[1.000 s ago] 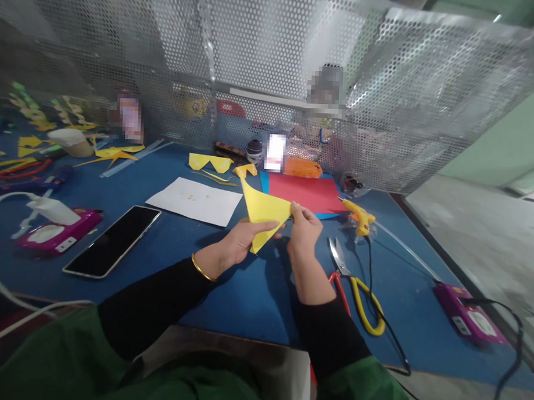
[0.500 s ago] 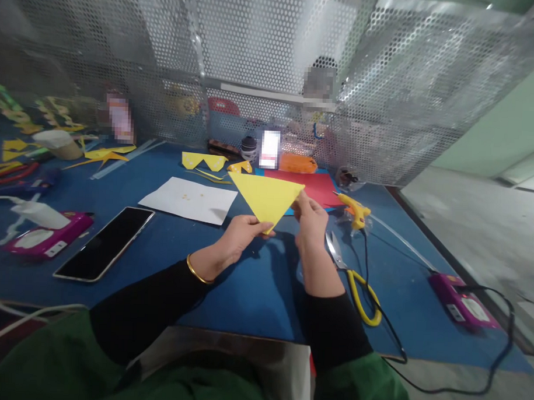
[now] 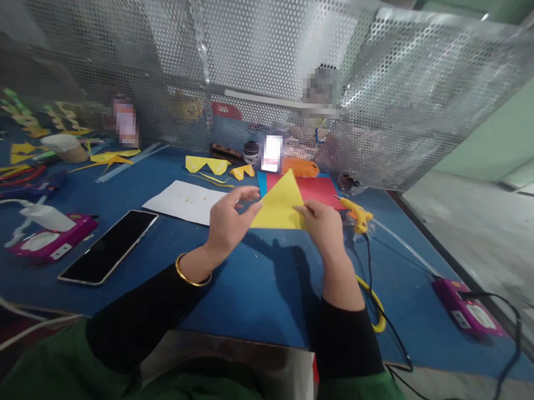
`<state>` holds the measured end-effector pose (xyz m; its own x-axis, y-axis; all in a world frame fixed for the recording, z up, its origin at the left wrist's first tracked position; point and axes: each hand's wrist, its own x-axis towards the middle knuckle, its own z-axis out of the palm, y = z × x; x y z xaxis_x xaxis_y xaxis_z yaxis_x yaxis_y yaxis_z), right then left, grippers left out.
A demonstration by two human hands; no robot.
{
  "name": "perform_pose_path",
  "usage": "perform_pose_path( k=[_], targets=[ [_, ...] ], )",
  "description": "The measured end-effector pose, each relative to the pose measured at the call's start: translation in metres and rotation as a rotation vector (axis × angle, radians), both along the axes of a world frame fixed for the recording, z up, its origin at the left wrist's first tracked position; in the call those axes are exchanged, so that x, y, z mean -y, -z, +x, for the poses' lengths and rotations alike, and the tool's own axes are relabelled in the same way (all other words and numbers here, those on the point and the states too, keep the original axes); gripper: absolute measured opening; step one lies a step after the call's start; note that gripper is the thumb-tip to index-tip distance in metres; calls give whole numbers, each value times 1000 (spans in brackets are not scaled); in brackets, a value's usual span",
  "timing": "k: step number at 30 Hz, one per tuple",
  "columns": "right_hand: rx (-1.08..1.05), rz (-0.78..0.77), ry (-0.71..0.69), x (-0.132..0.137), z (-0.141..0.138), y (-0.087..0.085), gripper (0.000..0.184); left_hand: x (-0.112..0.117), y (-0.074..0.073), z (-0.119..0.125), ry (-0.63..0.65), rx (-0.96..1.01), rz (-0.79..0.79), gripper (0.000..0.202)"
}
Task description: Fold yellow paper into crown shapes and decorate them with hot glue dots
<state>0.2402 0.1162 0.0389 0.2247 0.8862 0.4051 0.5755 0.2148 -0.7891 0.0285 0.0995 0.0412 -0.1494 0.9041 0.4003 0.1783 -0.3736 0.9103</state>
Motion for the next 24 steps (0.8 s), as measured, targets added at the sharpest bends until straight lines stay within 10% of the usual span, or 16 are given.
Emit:
perform_pose_path(
  k=[2, 7, 24],
  targets=[
    [36, -16, -71, 3, -4, -2, 16, -8, -3, -8, -40, 17, -34, 40],
    [1, -6, -117, 8, -12, -2, 26, -14, 6, -7, 331, 325, -556, 10],
    [-311, 58, 96, 22, 2, 10, 60, -10, 14, 3, 443, 657, -708, 10]
  ],
)
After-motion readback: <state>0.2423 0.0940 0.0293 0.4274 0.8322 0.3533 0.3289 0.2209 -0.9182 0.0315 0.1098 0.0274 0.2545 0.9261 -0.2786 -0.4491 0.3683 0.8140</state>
